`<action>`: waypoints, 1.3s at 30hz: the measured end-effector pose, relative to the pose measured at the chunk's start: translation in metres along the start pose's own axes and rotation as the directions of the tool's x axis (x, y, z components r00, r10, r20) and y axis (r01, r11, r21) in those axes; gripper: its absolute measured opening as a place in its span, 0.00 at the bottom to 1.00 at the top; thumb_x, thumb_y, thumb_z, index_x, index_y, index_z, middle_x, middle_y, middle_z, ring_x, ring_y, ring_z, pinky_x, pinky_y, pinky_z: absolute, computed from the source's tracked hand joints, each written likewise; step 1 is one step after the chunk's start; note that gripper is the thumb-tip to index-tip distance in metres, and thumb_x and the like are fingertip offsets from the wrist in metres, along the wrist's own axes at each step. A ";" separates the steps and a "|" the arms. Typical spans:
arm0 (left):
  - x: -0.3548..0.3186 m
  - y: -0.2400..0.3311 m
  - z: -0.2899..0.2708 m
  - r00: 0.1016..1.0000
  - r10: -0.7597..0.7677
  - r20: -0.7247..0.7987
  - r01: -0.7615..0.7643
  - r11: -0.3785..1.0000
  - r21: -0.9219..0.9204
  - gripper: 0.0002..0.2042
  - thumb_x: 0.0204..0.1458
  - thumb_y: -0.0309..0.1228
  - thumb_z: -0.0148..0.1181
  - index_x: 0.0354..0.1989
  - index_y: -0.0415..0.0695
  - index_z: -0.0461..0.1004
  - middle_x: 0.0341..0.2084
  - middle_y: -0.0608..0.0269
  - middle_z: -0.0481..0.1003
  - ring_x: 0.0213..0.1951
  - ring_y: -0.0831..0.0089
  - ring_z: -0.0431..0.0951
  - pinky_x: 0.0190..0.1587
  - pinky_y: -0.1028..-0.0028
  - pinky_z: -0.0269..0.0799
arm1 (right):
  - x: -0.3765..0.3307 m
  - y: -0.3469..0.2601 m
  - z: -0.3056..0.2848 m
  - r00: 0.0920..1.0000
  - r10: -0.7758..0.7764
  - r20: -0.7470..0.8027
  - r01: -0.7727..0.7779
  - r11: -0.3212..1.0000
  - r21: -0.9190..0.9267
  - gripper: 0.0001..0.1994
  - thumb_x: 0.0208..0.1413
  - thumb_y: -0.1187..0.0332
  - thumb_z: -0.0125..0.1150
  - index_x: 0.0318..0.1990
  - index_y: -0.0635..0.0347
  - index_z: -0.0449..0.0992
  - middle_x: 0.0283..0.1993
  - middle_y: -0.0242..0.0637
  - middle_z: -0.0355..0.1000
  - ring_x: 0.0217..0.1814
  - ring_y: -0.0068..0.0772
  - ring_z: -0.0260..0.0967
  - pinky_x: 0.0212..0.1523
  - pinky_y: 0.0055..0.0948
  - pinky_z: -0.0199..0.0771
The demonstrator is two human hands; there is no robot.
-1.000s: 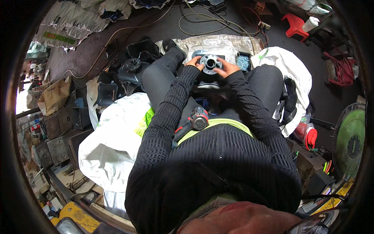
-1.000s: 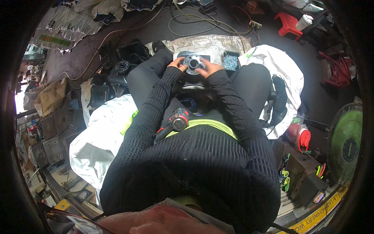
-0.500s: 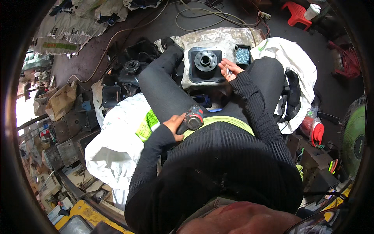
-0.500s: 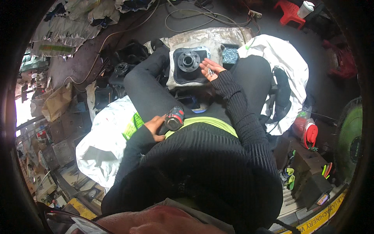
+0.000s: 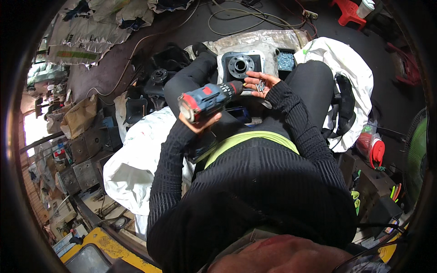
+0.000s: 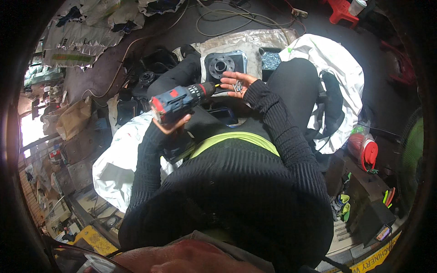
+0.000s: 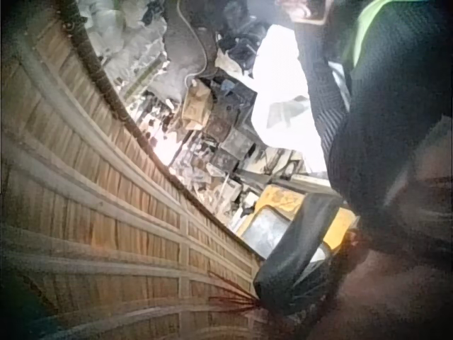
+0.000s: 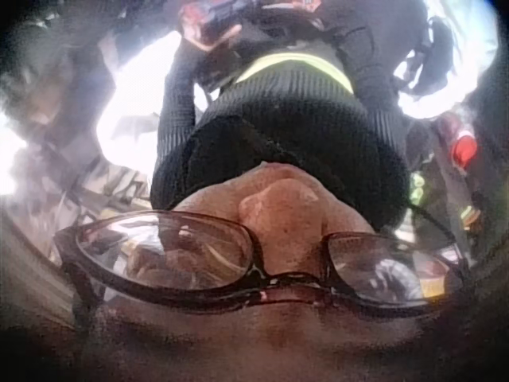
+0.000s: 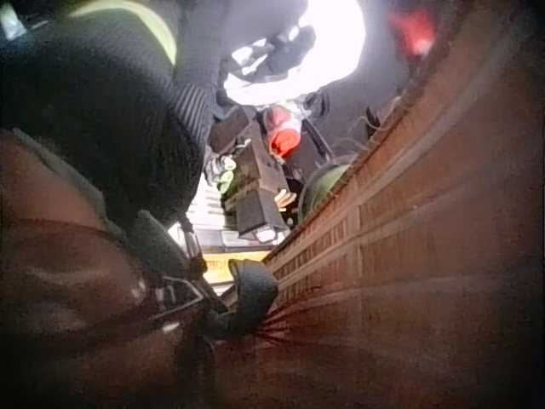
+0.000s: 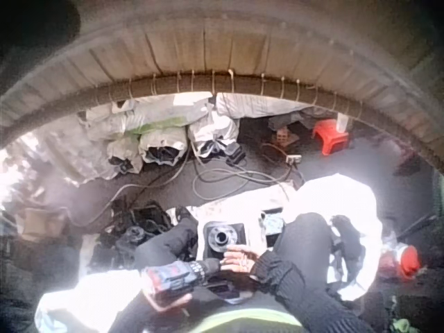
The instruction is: The person removes their glasses and then sits on the floor to work on a mechanical part. They use a cordless drill to fasten screws into the part, repeatedly picking up screws and operating the drill.
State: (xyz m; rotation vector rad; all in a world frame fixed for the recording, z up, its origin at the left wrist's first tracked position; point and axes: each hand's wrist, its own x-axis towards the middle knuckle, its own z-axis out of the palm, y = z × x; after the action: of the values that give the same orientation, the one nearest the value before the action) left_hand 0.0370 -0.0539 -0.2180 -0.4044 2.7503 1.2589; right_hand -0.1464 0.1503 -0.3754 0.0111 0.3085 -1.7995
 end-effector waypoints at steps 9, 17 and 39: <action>0.028 0.000 0.024 0.981 0.069 0.183 -0.086 0.992 0.090 0.23 0.33 0.34 0.64 0.42 0.43 0.69 0.36 0.56 0.71 0.40 0.59 0.70 0.44 0.67 0.66 | -0.005 0.001 -0.007 0.998 0.063 0.030 -0.061 0.996 -0.066 0.22 0.57 0.62 0.41 0.56 0.65 0.55 0.49 0.48 0.64 0.45 0.34 0.68 0.38 0.30 0.77; 0.031 -0.004 0.018 0.961 0.106 0.256 -0.171 0.953 0.249 0.26 0.37 0.42 0.65 0.44 0.42 0.67 0.36 0.57 0.71 0.39 0.64 0.73 0.43 0.70 0.68 | -0.004 0.001 -0.004 0.997 0.075 -0.015 -0.076 0.988 -0.137 0.22 0.56 0.61 0.44 0.56 0.62 0.57 0.51 0.44 0.64 0.46 0.30 0.68 0.38 0.24 0.75; 0.011 -0.010 -0.006 0.952 -0.110 0.286 0.056 0.980 0.189 0.23 0.38 0.41 0.65 0.42 0.43 0.69 0.34 0.57 0.73 0.37 0.65 0.73 0.40 0.69 0.69 | 0.002 0.009 0.002 0.946 0.103 -0.306 -0.237 0.866 -0.440 0.11 0.49 0.71 0.57 0.40 0.62 0.70 0.32 0.31 0.69 0.31 0.18 0.68 0.31 0.14 0.74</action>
State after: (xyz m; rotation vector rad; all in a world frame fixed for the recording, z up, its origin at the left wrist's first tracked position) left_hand 0.0292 -0.0664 -0.2234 -0.2859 2.5345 0.9531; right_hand -0.1377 0.1464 -0.3754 -0.0571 0.9156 -1.5032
